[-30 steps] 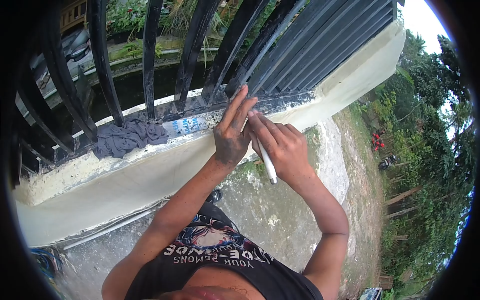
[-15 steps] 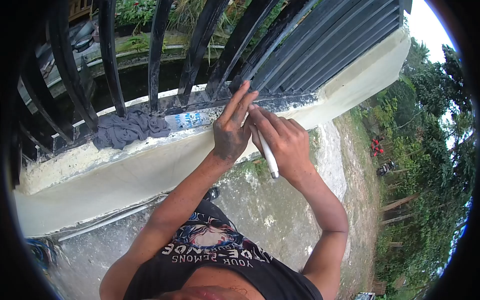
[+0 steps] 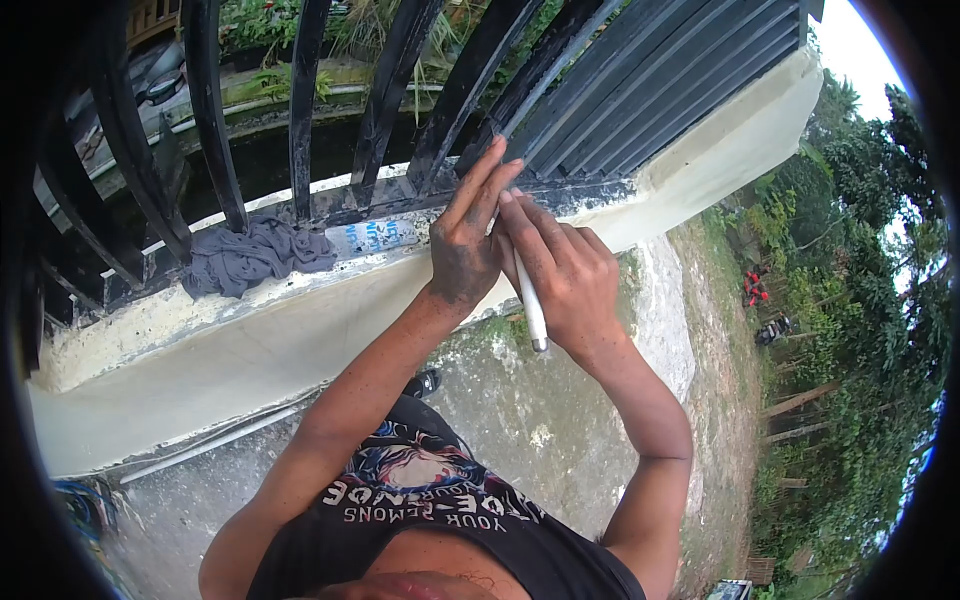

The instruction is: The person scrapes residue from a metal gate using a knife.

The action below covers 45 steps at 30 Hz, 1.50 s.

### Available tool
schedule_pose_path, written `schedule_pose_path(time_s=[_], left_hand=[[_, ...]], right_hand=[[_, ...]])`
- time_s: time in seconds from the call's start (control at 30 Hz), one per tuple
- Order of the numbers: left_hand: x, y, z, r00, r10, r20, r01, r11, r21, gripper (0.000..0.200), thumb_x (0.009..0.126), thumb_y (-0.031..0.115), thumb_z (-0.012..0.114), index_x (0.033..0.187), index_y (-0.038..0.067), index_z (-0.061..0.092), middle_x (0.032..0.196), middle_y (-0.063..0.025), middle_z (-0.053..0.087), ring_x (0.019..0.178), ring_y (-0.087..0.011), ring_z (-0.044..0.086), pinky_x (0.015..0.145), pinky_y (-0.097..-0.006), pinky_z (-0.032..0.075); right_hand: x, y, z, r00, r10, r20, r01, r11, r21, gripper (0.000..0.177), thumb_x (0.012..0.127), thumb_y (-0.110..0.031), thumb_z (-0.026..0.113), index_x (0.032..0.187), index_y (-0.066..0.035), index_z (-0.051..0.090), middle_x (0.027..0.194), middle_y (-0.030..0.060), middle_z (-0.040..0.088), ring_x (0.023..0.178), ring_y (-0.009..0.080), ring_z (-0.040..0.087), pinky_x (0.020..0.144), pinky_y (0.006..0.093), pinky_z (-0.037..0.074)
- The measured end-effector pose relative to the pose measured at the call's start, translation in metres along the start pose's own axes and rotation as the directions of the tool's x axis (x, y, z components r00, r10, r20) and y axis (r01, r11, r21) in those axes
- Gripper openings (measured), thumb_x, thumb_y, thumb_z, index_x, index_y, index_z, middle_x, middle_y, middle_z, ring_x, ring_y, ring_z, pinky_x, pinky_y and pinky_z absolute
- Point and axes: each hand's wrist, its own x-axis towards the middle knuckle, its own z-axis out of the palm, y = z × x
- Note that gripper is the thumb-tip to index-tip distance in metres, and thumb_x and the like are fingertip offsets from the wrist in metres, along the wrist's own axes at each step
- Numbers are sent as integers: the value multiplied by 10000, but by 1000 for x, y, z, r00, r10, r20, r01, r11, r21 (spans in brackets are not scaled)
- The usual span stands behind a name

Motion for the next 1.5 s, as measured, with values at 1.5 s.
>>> schedule_pose_path(time_s=[1.5], left_hand=[[-8, -3, -9, 999, -49, 22, 49, 999, 18, 469, 873, -54, 719, 1328, 46, 664, 1490, -156, 578, 1332, -323, 603, 997, -393, 610]], right_hand=[[-10, -9, 11, 994, 107, 32, -109, 991, 80, 422, 875, -126, 773, 1286, -86, 684, 1127, 106, 771, 746, 244, 758, 635, 333, 587]])
